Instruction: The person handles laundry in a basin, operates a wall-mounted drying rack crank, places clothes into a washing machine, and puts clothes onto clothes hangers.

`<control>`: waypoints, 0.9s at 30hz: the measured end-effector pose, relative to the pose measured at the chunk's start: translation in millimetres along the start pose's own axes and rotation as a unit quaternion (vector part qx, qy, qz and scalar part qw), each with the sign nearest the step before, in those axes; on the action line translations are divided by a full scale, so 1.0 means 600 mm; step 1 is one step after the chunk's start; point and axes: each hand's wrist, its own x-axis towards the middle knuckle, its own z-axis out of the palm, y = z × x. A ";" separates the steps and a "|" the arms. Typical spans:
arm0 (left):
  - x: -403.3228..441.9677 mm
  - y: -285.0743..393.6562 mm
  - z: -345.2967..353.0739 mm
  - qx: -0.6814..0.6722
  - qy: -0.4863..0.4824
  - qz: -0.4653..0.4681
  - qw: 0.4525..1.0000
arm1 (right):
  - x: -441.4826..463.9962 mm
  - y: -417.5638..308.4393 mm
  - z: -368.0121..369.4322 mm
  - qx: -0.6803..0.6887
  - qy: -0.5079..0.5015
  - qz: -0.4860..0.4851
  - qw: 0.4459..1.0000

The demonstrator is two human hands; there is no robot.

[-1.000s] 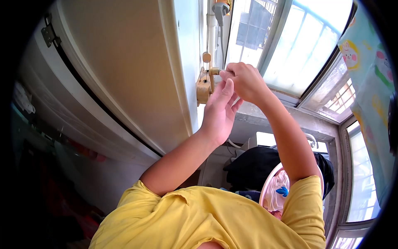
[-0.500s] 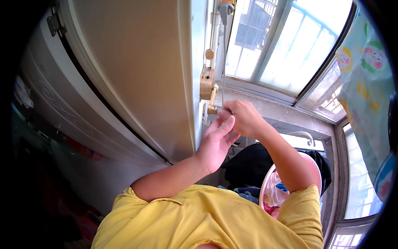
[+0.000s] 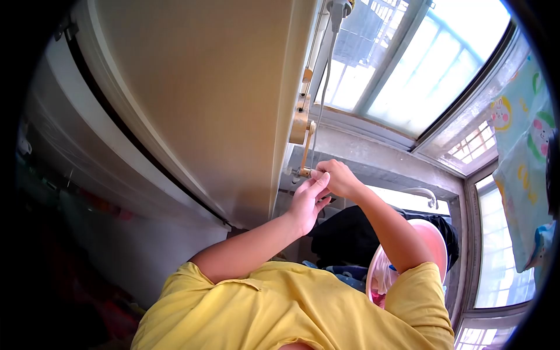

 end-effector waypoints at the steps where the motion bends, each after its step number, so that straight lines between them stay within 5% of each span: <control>1: 0.013 0.000 -0.006 0.001 -0.003 -0.002 1.000 | 0.010 0.008 0.003 -0.001 0.006 0.006 1.000; 14: 0.164 0.038 0.000 -0.028 -0.013 0.085 0.996 | 0.141 0.073 -0.034 -0.047 0.121 0.005 0.992; 27: 0.176 0.084 0.103 -0.022 -0.018 0.169 0.985 | 0.180 0.007 -0.172 -0.034 0.163 0.016 0.986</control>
